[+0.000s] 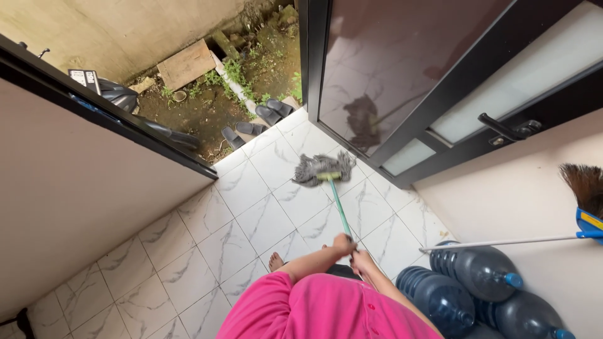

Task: Mopping the tiled floor in an entryway area.

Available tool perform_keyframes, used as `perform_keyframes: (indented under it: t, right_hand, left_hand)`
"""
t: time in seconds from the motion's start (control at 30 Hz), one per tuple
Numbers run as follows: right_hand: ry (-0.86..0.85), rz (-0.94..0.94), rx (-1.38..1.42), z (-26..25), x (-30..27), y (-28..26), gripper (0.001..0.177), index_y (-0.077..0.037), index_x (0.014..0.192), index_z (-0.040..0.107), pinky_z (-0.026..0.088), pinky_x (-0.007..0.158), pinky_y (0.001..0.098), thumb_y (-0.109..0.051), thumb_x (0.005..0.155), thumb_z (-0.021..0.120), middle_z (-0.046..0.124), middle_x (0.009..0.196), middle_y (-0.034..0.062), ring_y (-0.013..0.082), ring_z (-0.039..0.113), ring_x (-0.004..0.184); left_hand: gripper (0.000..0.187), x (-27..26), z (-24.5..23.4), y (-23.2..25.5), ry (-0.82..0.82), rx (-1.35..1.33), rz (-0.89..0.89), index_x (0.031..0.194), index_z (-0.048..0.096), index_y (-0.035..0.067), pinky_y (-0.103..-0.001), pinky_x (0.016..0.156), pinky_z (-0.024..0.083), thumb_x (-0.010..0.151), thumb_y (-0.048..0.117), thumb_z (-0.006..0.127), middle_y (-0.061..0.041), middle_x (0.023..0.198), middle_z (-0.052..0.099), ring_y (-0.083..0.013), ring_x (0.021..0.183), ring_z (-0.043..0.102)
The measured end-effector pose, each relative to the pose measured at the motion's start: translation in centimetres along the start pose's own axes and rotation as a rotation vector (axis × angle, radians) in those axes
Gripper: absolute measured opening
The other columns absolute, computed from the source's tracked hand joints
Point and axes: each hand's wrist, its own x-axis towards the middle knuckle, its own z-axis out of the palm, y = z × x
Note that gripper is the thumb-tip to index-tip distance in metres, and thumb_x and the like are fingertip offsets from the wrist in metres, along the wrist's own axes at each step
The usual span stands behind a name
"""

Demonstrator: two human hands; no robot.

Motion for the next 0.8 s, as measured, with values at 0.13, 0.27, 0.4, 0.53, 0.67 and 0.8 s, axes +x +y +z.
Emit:
perform_keyframes:
  t: [0.13,0.27,0.4,0.53,0.67,0.8]
  right_hand:
    - [-0.022,-0.031,0.124,2.3,0.9,-4.9,0.026,-0.002,0.088,0.054,0.028,0.038,0.0311,-0.023,0.102,0.048,0.046,0.061,0.0042,0.0135,0.037,0.044]
    - [-0.026,0.011,0.26,1.9,2.4,-4.9,0.023,-0.005,0.086,0.052,0.025,0.04,0.0293,-0.02,0.102,0.049,0.045,0.063,0.0009,0.0101,0.036,0.046]
    - [0.012,0.065,0.278,-0.5,2.4,-0.3,0.03,-0.001,0.077,0.05,0.023,0.039,0.0317,-0.018,0.102,0.049,0.04,0.06,0.0038,0.0126,0.033,0.044]
    - [0.02,0.077,0.21,-4.4,-0.6,5.6,0.034,-0.003,0.073,0.052,0.027,0.04,0.0333,-0.022,0.1,0.054,0.049,0.062,0.0065,0.0145,0.04,0.045]
    - [-0.004,-0.159,-0.495,-8.5,-0.3,11.7,0.031,0.002,0.088,0.068,0.049,0.065,0.0381,-0.025,0.095,0.056,0.069,0.075,0.01,0.0211,0.065,0.071]
    - [0.108,-0.061,-0.445,-8.7,0.0,13.1,0.042,0.011,0.098,0.074,0.053,0.071,0.0361,-0.028,0.095,0.058,0.076,0.081,0.0167,0.0212,0.071,0.078]
  left_hand:
    - [0.041,2.9,-3.0,0.8,0.127,-0.052,-0.053,0.1,0.078,0.004,-0.039,0.083,0.059,0.075,0.036,0.084,-0.018,0.095,0.076,-0.0301,0.087,0.075]
    - [0.047,5.1,-2.6,-0.3,0.058,-0.08,-0.101,0.107,0.076,0.002,-0.038,0.084,0.061,0.074,0.035,0.085,-0.019,0.095,0.077,-0.0277,0.088,0.077]
    - [0.05,2.9,-0.3,-0.2,-0.044,-0.072,-0.079,0.108,0.079,0.003,-0.035,0.087,0.06,0.071,0.035,0.089,-0.018,0.1,0.076,-0.0246,0.091,0.075]
    - [0.051,-1.3,3.2,0.2,-0.204,-0.085,-0.093,0.111,0.077,0.005,-0.034,0.086,0.06,0.072,0.038,0.088,-0.017,0.096,0.078,-0.0231,0.09,0.077]
    - [0.042,-4.6,5.1,1.6,-0.305,0.003,-0.079,0.099,0.08,0.004,-0.034,0.084,0.059,0.072,0.036,0.089,-0.015,0.093,0.078,-0.0225,0.085,0.075]
    - [0.036,-4.9,6.1,1.5,-0.341,0.006,-0.131,0.091,0.081,0.003,-0.035,0.08,0.06,0.072,0.033,0.088,-0.014,0.09,0.079,-0.0212,0.08,0.075]
